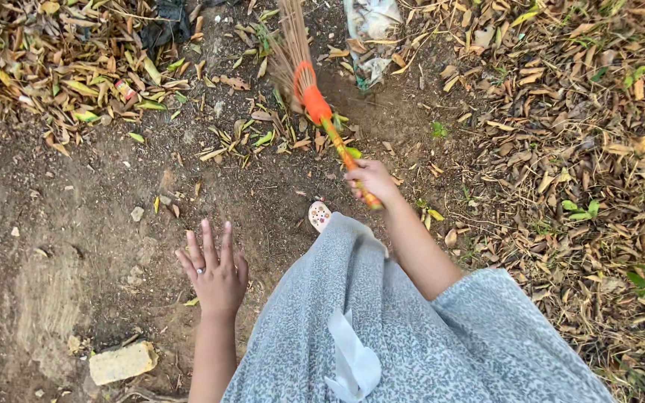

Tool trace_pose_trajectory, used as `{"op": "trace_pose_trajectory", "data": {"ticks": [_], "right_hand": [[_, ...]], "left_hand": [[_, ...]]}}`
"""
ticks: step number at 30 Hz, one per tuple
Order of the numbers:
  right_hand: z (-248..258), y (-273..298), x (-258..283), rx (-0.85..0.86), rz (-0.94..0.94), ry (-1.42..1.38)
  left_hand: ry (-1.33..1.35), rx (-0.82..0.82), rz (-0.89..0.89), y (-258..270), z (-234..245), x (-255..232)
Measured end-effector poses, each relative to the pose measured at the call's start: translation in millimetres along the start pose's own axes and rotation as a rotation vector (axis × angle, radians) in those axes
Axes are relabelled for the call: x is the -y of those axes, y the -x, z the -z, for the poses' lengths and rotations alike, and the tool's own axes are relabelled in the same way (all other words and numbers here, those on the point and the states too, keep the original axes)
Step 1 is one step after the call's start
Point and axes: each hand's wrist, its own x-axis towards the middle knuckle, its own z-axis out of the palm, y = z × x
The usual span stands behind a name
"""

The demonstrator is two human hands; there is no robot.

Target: The person sweeps dry leaves on the ground outdoors using a broom, gathering them into a pile while moving across a dirt and foliage-covered area.

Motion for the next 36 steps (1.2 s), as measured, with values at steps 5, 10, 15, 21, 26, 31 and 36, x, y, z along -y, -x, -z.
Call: {"op": "trace_pose_trajectory", "data": {"ticks": [5, 10, 15, 21, 26, 31, 36], "right_hand": [[31.7, 99.7, 6.1, 0.041, 0.008, 0.011], [107.0, 208.1, -57.6, -0.067, -0.127, -0.105], [190.0, 331.5, -171.0, -0.263, -0.363, 0.062], [279.0, 429.9, -331.0, -0.521, -0.643, 0.13], [286.3, 382.6, -397.5, -0.604, -0.726, 0.421], [196.1, 255.4, -388.3, -0.463, -0.481, 0.633], [119.2, 215.1, -297.2, -0.32, -0.245, 0.51]], "left_hand": [[-0.122, 0.017, -0.066, 18.8, -1.3, -9.2], [-0.073, -0.019, -0.167, 60.6, 3.4, -30.3], [-0.027, -0.101, -0.24, 110.9, -2.4, -40.8], [0.042, -0.05, -0.251, 192.6, -29.9, -42.5], [0.044, -0.033, -0.184, 251.5, -30.2, -37.4], [0.034, 0.036, -0.074, 301.6, -21.1, -17.9], [0.005, 0.066, 0.011, 328.0, -16.8, -3.1]]}}
